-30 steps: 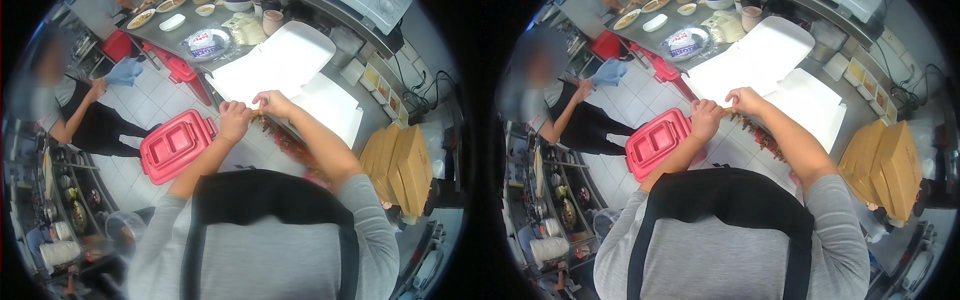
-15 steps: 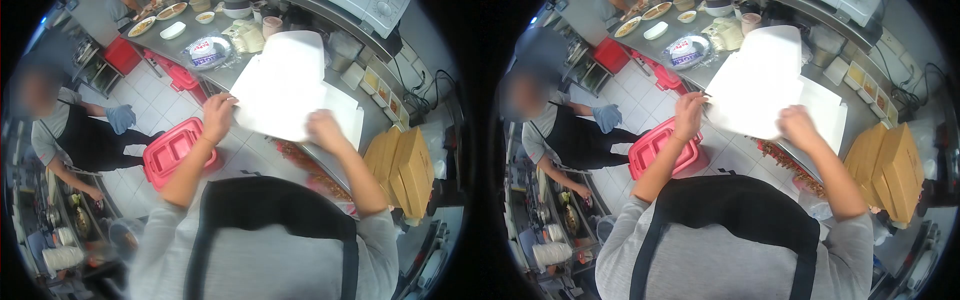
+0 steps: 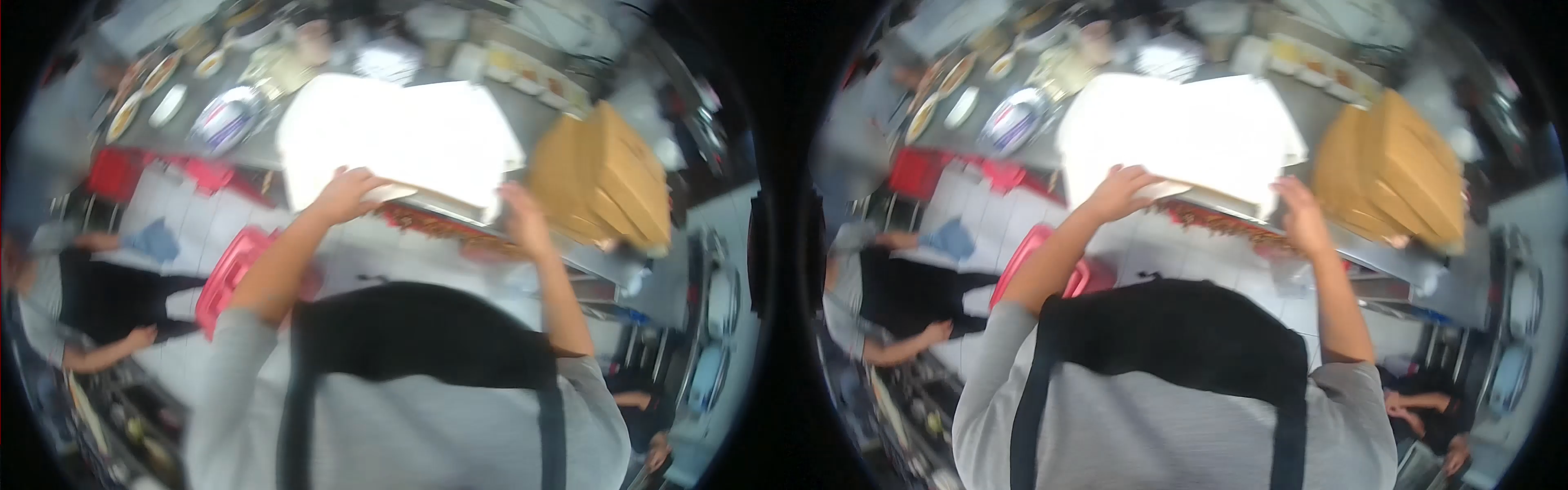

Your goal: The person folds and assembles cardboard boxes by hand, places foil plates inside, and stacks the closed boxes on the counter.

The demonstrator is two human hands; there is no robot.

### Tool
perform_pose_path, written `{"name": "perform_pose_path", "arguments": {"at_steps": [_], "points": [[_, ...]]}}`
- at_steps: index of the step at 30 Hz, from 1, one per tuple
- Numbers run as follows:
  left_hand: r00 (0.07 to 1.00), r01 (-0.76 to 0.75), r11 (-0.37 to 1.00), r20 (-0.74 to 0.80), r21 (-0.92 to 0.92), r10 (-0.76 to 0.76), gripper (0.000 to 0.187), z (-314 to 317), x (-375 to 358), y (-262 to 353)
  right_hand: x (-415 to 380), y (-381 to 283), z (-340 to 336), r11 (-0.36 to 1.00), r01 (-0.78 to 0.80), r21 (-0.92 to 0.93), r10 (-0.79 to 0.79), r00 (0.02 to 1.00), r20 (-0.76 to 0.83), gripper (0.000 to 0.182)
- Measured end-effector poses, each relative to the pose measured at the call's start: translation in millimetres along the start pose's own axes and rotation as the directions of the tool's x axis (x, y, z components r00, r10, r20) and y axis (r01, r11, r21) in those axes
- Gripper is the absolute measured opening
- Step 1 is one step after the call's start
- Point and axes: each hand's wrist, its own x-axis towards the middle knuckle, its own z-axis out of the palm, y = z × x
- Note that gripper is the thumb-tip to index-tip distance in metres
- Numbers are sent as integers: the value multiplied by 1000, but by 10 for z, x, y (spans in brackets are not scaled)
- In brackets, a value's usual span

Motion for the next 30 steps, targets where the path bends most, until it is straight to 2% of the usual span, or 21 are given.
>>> {"name": "perform_pose_path", "arguments": {"at_steps": [1, 2, 3, 4, 5, 6, 7, 8, 10, 12, 14, 15, 17, 18, 20, 21, 23, 26, 27, 29, 30], "points": [[1000, 23, 998, -2, 51, -23, 44, 24, -12, -83, -14, 35, -2, 1000, 4, 22, -5, 1000, 29, 60], [995, -23, 993, -96, 112, 34, 46, 136, -18, -202, -27, 4, 22, 995, 49, -83, -51, 999, -20, 51], [984, -17, 984, -174, 176, 48, 57, 225, 18, -256, -7, -24, 36, 983, 92, -158, -97, 995, -23, 43], [967, -57, 984, -235, 169, 96, 69, 193, 78, -153, -25, 279, 398, 992, 84, -94, -93, 991, -97, 38], [962, -83, 990, -251, 114, 109, 75, 183, 173, 29, 11, 335, 529, 984, 125, -125, -134, 989, -63, 30], [942, -155, 981, -281, 114, 182, 75, 237, 272, 242, 21, 211, 464, 990, 111, -87, -115, 993, -41, 24], [943, -227, 969, -227, 100, 244, 74, 237, 363, 469, 52, 266, 635, 996, 69, -55, -73, 995, -66, 21], [921, -296, 951, -236, 90, 309, 70, 304, 466, 650, 58, 133, 540, 975, 175, -140, -193, 973, -124, 27], [912, -336, 942, -249, 3, 327, 31, 534, 651, 737, 55, -20, 529, 980, 196, -21, -196, 963, -186, 17], [958, -189, 982, -226, -28, 179, 15, 617, 743, 833, -8, -22, 644, 965, 259, 25, -252, 953, -166, 16], [978, -171, 985, -124, -3, 169, 12, 261, 727, 1137, -61, -94, 605, 982, 175, 65, -173, 985, -26, 16], [985, -160, 987, -70, 13, 160, 10, 127, 717, 1240, -63, -116, 595, 980, 190, 63, -187, 981, -53, 17], [985, -141, 989, -105, -36, 137, 10, 336, 839, 1071, -25, -148, 592, 973, 224, 62, -216, 970, -108, 19], [985, -129, 990, -121, -61, 121, 10, 448, 909, 952, 4, -159, 586, 979, 122, 164, -100, 985, -140, 21], [972, -213, 968, -129, -132, 197, 12, 478, 962, 886, 31, -198, 564, 924, -68, 376, 137, 978, -159, 28], [964, -250, 954, -134, -167, 229, 13, 490, 965, 845, 41, -216, 553, 917, -57, 395, 141, 972, -186, 28], [974, -217, 952, -115, -217, 196, 14, 473, 967, 823, 59, -238, 540, 900, -35, 434, 152, 959, -239, 29], [990, -137, 948, -26, -287, 136, 16, 456, 976, 721, 88, -291, 590, 805, -78, 588, 243, 947, -208, 26], [994, -104, 945, 12, -309, 113, 17, 465, 980, 695, 94, -291, 598, 832, -61, 552, 208, 956, -208, 26], [982, -170, 978, 60, -119, 178, 20, 479, 982, 714, 112, -235, 715, 872, -20, 490, 130, 973, -192, 27], [980, -175, 984, 96, -22, 176, 22, 481, 924, 690, 138, -138, 784, 922, -28, 386, 91, 985, -148, 29]]}}
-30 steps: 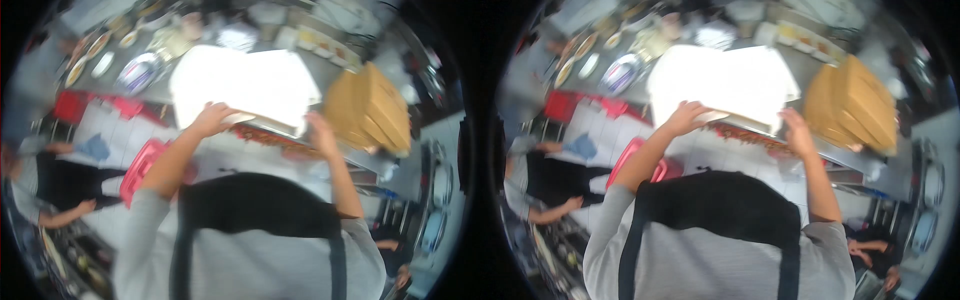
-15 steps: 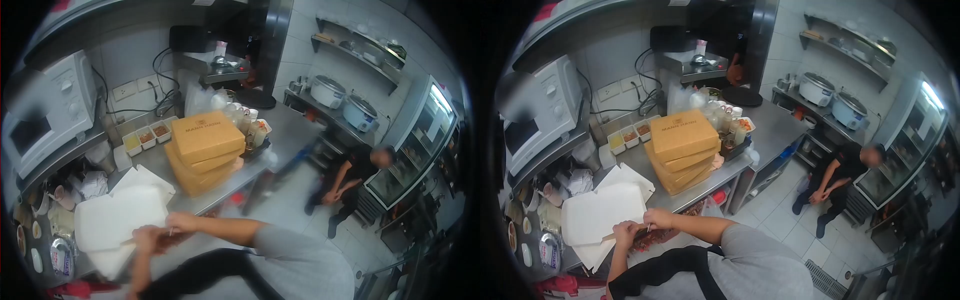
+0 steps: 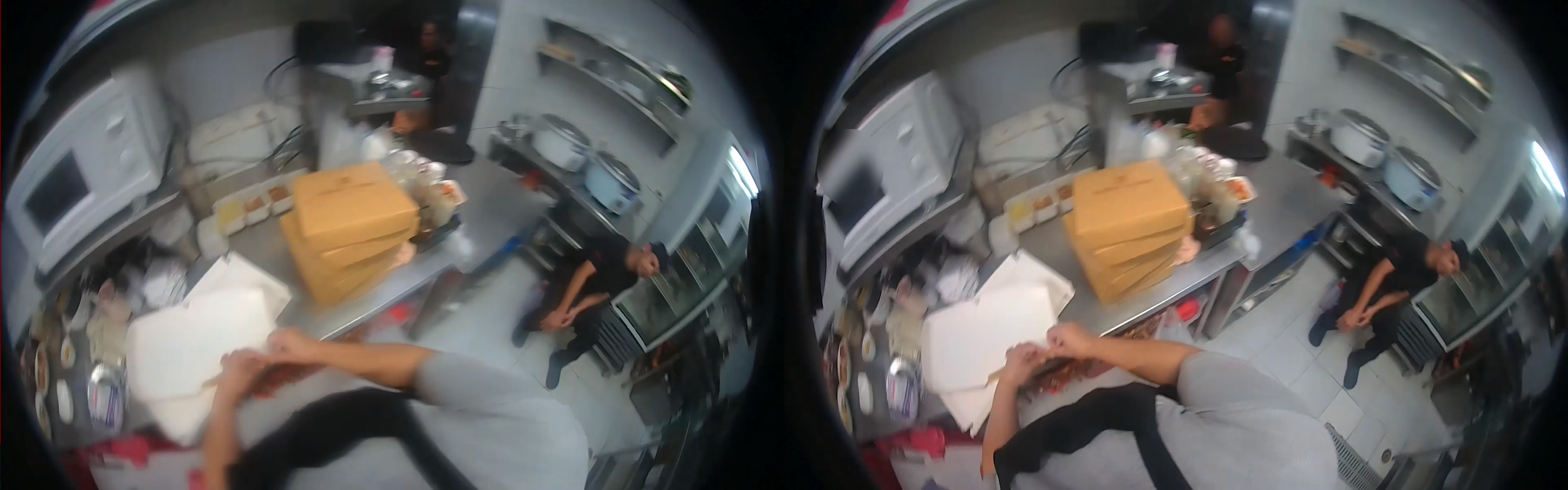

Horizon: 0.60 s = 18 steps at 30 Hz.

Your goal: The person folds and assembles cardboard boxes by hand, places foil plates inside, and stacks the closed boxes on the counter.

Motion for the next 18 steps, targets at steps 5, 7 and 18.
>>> {"name": "perform_pose_path", "arguments": {"at_steps": [5, 7, 18], "points": [[997, 72, 997, -39, -14, -73, 30, 156, 73, -255, 100, -138, -166, 967, -221, 127, 227, 973, -34, 24], [974, 218, 939, -2, -267, -227, 29, -122, 59, -43, 189, 98, -74, 992, -22, 128, 39, 991, -128, 16], [897, 416, 794, 55, -444, -439, 16, -301, 45, 123, 354, -150, -76, 989, 78, 123, -62, 990, -126, 14]]}}
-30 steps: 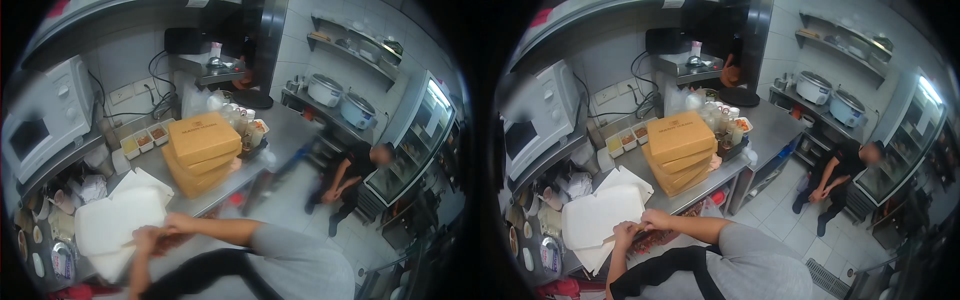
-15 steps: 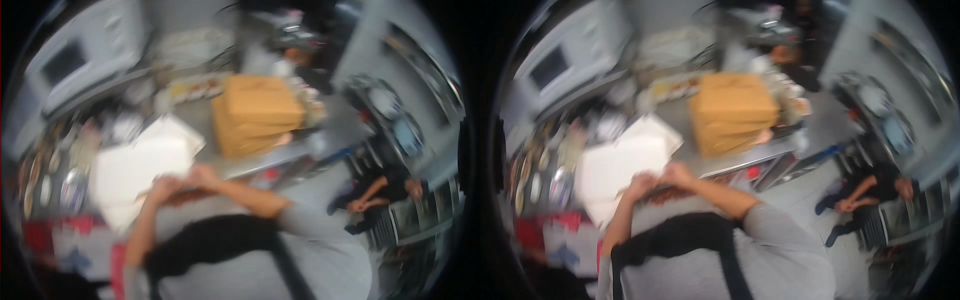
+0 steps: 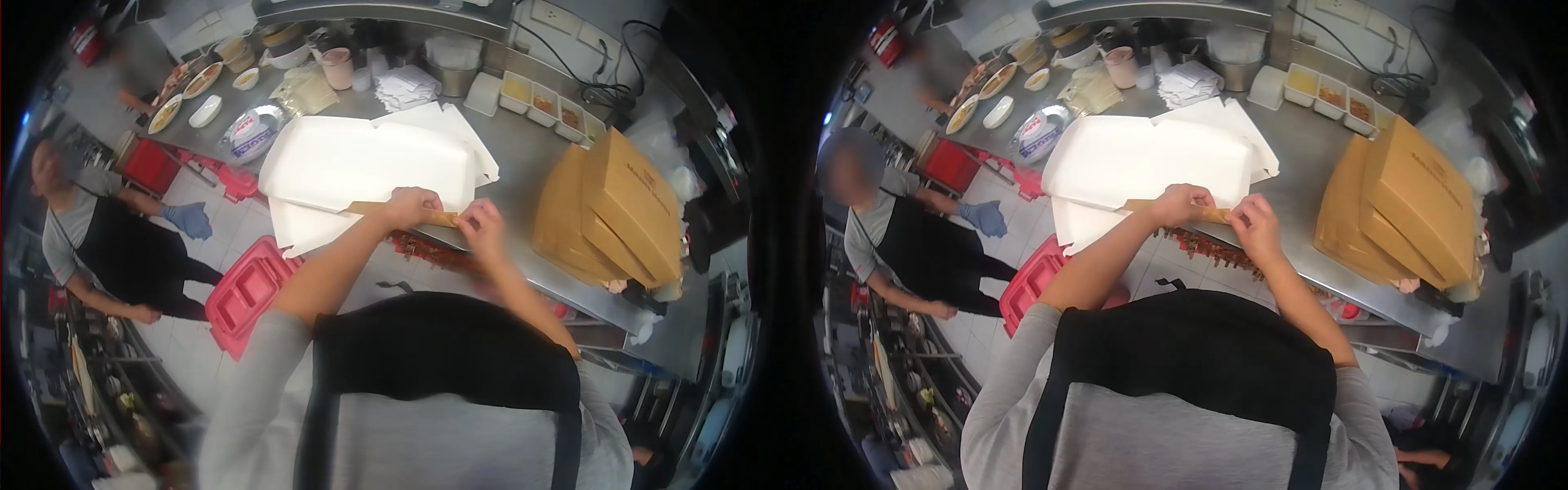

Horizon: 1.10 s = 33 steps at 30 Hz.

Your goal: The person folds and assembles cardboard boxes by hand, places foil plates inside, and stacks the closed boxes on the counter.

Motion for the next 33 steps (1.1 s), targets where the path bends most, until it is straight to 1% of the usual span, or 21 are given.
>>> {"name": "perform_pose_path", "arguments": {"at_steps": [1, 4, 7, 9, 11, 12, 13, 15, 16, 17, 18, 20, 21, 23, 24, 25, 26, 28, 29, 31, 33], "points": [[999, 5, 999, -36, -31, -6, 15, -7, -29, 26, 18, 22, 2, 999, 44, -17, -44, 999, 7, 14], [975, -126, 971, -153, 204, 159, 13, 98, -2, -60, 82, 18, -28, 965, 204, -163, -191, 977, 95, 16], [932, -156, 952, -280, 263, 230, 14, 213, -27, -57, 122, -59, -9, 956, 214, -200, -189, 972, 139, 16], [876, -219, 911, -341, 350, 341, 13, 332, 36, -119, 140, -34, 9, 941, 237, -242, -200, 965, 170, 17], [844, -252, 858, -333, 447, 421, 10, 378, 16, -29, 148, 50, 65, 918, 282, -279, -230, 952, 202, 18], [825, -268, 843, -340, 467, 450, 9, 390, 10, -9, 148, 13, 45, 919, 270, -288, -213, 953, 213, 18], [843, -249, 850, -329, 465, 426, 8, 383, -17, 24, 139, -14, 24, 919, 260, -296, -198, 954, 223, 18], [846, -225, 837, -326, 498, 421, 4, 442, 8, -66, 139, 90, 9, 883, 333, -332, -250, 930, 268, 19], [860, -205, 801, -287, 562, 421, 6, 432, -43, -54, 127, 22, -15, 935, 239, -262, -170, 951, 260, 19], [876, -208, 798, -256, 565, 410, 7, 411, -89, -86, 135, -69, -73, 971, 135, -195, -82, 962, 259, 20], [891, -219, 800, -220, 559, 397, 12, 429, -128, -112, 141, -64, -100, 970, 160, -182, -114, 965, 238, 24], [851, -268, 868, -320, 417, 417, 22, 533, -86, -238, 143, -298, -122, 942, 234, -242, -173, 953, 248, 27], [828, -303, 889, -366, 343, 424, 27, 570, -53, -315, 139, -284, -112, 898, 300, -322, -212, 936, 281, 26], [750, -360, 873, -455, 329, 481, 36, 412, -183, -133, 149, -215, -63, 781, 425, -457, -280, 893, 352, 24], [708, -384, 865, -499, 322, 500, 41, 332, -281, -34, 155, -136, -63, 793, 403, -456, -260, 902, 345, 23], [709, -328, 870, -512, 370, 485, 48, 270, -370, -11, 174, -14, -79, 805, 382, -454, -240, 910, 339, 22], [675, -275, 877, -570, 394, 468, 51, 215, -463, -23, 197, 49, -82, 817, 360, -451, -219, 917, 335, 21], [589, -170, 886, -676, 431, 442, 56, 87, -640, -82, 305, 59, -263, 855, 330, -401, -251, 939, 236, 17], [533, -184, 898, -727, 400, 433, 58, 7, -745, -186, 341, 22, -374, 857, 317, -407, -255, 946, 201, 18], [479, -40, 928, -808, 371, 344, 55, -91, -951, -439, 342, 1, -580, 857, 290, -427, -268, 957, 113, 23], [452, 148, 928, -858, 341, 244, 54, -206, -1164, -729, 311, -221, -708, 812, 242, -531, -228, 969, 94, 26]]}}
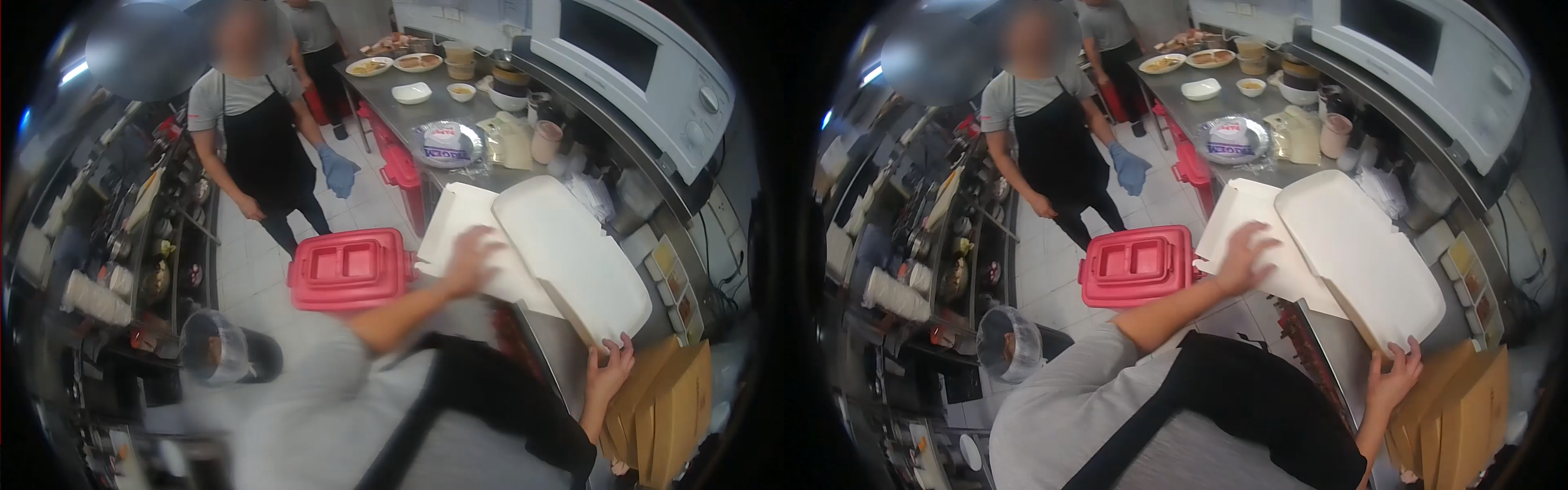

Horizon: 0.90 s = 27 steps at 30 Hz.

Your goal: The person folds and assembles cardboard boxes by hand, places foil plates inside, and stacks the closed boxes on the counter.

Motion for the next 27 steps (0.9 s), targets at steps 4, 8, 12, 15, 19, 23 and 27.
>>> {"name": "perform_pose_path", "arguments": {"at_steps": [4, 8, 12, 15, 19, 23, 27], "points": [[985, 121, 988, -131, 93, -109, 47, -299, 172, -633, -123, -91, 77, 998, 49, 40, -47, 998, -52, 23], [981, 190, 979, -40, 68, -188, 34, -400, 564, -1255, -298, -323, 492, 959, 84, 271, -92, 996, 14, 19], [944, 222, 945, 192, 240, -270, 25, -191, 796, -1979, -510, -397, 900, 963, 102, 249, -113, 993, 29, 16], [964, 190, 930, 121, 314, -238, 32, -105, 986, -2266, -569, -402, 1009, 984, 39, 175, -41, 999, 9, 16], [996, 83, 905, -45, 417, -71, 35, -28, 1196, -2545, -660, -359, 1135, 993, -75, 90, 73, 997, 32, 20], [889, 192, 934, 350, 301, -295, 39, -85, 1477, -2780, -641, -401, 1198, 960, -247, 130, 242, 969, 52, 21], [812, 217, 906, 449, 363, -374, 28, -45, 1673, -2893, -612, -429, 1209, 956, -284, 71, 281, 958, 55, 19]]}}
